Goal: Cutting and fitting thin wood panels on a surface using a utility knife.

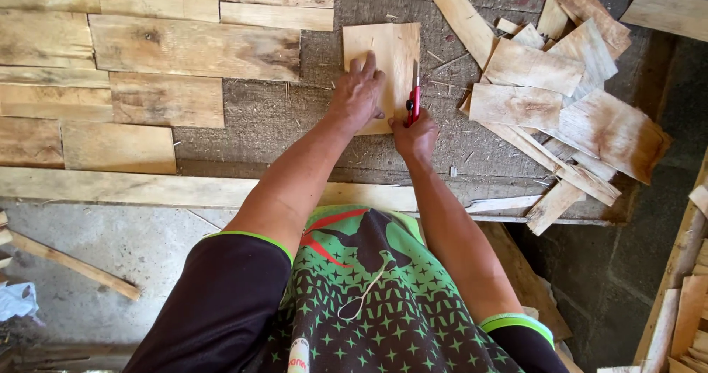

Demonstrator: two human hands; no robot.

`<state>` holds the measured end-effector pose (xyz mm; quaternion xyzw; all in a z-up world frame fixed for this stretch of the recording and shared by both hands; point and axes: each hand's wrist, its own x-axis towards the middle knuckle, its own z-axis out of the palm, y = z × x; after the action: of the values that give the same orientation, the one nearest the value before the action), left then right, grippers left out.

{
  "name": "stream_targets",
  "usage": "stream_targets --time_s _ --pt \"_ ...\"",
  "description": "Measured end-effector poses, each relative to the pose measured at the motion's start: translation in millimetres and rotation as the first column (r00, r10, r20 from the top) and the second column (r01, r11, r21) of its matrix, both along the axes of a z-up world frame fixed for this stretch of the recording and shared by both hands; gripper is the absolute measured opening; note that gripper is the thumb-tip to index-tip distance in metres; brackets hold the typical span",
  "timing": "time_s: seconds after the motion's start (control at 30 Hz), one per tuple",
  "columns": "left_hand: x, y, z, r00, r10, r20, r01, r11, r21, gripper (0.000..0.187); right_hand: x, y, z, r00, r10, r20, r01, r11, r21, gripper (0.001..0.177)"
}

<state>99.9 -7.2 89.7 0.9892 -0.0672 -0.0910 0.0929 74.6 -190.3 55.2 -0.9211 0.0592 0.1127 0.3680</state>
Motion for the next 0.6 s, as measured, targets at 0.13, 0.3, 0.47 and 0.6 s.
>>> stream_targets --time_s 0.13,0.3,0.47,0.6 --pt "8.2 -4.2 -8.4 0.989 -0.001 -0.151 0.012 0.997 0.075 0.087 1.4 1.8 1.3 1.000 0.003 -0.028 -0.004 0.999 -0.052 0.045" --pt "22.3 -21.4 -50.5 0.994 0.077 -0.080 -0.064 0.987 0.145 0.038 5.6 -0.8 0.2 0.997 0.019 -0.080 -0.022 0.999 -0.042 0.041" --pt "22.0 -25.4 -46.1 0.988 0.125 -0.086 -0.119 0.990 0.069 0.034 31.8 -1.5 -7.7 0.985 0.134 0.113 -0.141 0.988 0.062 0.021" --pt "25.4 -19.2 -18.1 0.965 0.180 -0.191 -0.184 0.983 -0.002 0.032 57.4 5.6 2.4 0.868 0.362 0.339 -0.361 0.930 -0.069 0.015"
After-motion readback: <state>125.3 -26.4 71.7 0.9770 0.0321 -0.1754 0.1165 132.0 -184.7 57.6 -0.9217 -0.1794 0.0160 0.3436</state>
